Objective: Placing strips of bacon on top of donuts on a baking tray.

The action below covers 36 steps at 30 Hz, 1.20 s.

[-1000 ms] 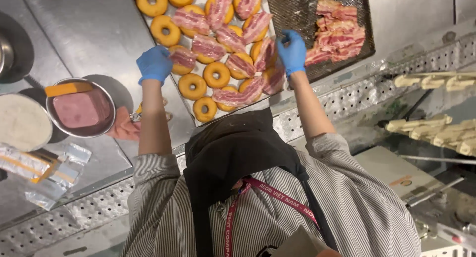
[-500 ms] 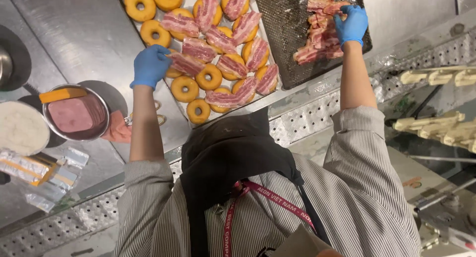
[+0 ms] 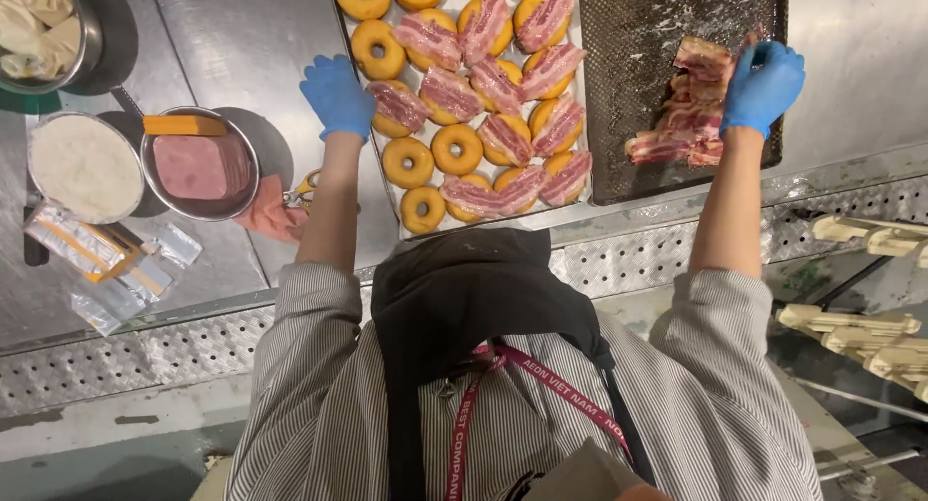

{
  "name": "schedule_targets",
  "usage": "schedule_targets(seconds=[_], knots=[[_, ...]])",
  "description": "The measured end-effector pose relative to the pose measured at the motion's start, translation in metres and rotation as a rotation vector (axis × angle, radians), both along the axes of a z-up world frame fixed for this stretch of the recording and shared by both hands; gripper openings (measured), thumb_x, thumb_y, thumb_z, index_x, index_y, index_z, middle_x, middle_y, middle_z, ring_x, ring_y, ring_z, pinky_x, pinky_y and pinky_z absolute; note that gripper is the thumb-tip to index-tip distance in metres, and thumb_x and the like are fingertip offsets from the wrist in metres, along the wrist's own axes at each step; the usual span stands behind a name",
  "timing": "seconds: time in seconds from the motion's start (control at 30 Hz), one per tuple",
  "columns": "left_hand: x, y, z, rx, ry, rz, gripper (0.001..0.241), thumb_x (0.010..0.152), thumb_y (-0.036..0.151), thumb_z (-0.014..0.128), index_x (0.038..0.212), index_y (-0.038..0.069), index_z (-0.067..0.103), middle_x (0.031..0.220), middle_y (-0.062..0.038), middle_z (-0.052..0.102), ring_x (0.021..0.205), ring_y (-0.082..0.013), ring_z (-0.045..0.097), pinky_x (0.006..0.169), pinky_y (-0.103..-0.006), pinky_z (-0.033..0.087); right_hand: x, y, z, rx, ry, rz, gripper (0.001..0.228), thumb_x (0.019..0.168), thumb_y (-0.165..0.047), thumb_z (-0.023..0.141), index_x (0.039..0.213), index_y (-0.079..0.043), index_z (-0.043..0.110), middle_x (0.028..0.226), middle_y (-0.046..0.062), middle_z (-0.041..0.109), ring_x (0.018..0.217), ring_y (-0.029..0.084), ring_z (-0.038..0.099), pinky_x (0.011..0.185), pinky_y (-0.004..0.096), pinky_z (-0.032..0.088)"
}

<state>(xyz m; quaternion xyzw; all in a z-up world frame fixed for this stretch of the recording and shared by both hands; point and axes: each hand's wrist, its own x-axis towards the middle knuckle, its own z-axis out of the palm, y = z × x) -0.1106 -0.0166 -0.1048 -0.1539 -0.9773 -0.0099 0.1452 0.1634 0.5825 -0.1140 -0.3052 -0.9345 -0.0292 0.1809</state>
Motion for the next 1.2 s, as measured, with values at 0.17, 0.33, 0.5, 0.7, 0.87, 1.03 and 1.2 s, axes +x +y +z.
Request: schedule_targets(seconds=[0.17,0.33,0.5,0.7,0.87,1.03,1.2], knots=[[0.065,0.064,0.060,0.777,-0.261,-0.389,0.020,0.078,0.020,0.082,0.094,0.011,0.077,0.081,-0.007,0.075,0.074,-0.0242,0.070,0.073,-0.0383,0.052,-0.035,-0.128,0.040,-0.827,0.442,0.001,0.015,0.101,-0.020,0.078,0.095,-0.006,0.079,0.090,0.007,0.076,0.077,0.013,0.068,0.072,0.027,0.055],[0.117,0.104,0.082,1.018,-0.612,-0.522,0.017,0.088,0.019,0.079,0.102,0.008,0.079,0.085,-0.007,0.078,0.074,-0.0237,0.069,0.072,-0.0368,0.053,-0.069,-0.275,0.046,-1.292,0.520,0.159,0.014,0.094,-0.011,0.075,0.101,0.000,0.080,0.092,0.005,0.078,0.082,0.011,0.070,0.078,0.025,0.056],[0.129,0.071,0.072,1.063,-0.629,-0.331,0.028,0.092,0.027,0.078,0.114,0.010,0.078,0.089,-0.012,0.076,0.071,-0.0199,0.069,0.066,-0.0330,0.054,-0.072,-0.357,0.039,-1.235,0.413,0.448,0.012,0.097,-0.009,0.075,0.103,0.000,0.078,0.098,0.007,0.075,0.090,0.012,0.068,0.080,0.026,0.053],[0.137,0.032,0.060,1.069,-0.506,-0.328,0.025,0.091,0.027,0.082,0.108,0.008,0.082,0.084,-0.011,0.078,0.071,-0.0220,0.066,0.069,-0.0339,0.052,-0.070,-0.393,0.068,-1.145,0.288,0.530,0.012,0.091,-0.010,0.079,0.102,-0.004,0.081,0.096,0.007,0.076,0.081,0.014,0.064,0.071,0.028,0.049],[0.147,0.024,0.065,1.132,-0.523,-0.268,0.027,0.087,0.028,0.083,0.104,0.007,0.080,0.079,-0.011,0.076,0.066,-0.0222,0.067,0.063,-0.0341,0.052,-0.067,-0.407,0.074,-0.980,0.292,0.605,0.014,0.085,-0.009,0.082,0.098,-0.004,0.080,0.094,0.007,0.076,0.084,0.017,0.067,0.077,0.031,0.054],[0.148,0.019,0.067,1.006,-0.464,-0.285,0.015,0.090,0.021,0.079,0.098,0.008,0.082,0.073,-0.013,0.072,0.066,-0.0271,0.065,0.064,-0.0397,0.050,-0.067,-0.419,0.088,-0.832,0.321,0.677,0.011,0.085,-0.006,0.082,0.096,-0.004,0.080,0.091,0.007,0.076,0.088,0.020,0.068,0.082,0.032,0.055],[0.146,0.017,0.076,0.816,-0.220,-0.328,0.015,0.082,0.020,0.081,0.093,0.010,0.082,0.068,-0.013,0.067,0.067,-0.0288,0.063,0.067,-0.0441,0.049,-0.071,-0.423,0.080,-1.046,0.315,0.543,0.013,0.087,-0.012,0.084,0.092,-0.002,0.078,0.084,0.005,0.074,0.071,0.012,0.061,0.067,0.027,0.050]])
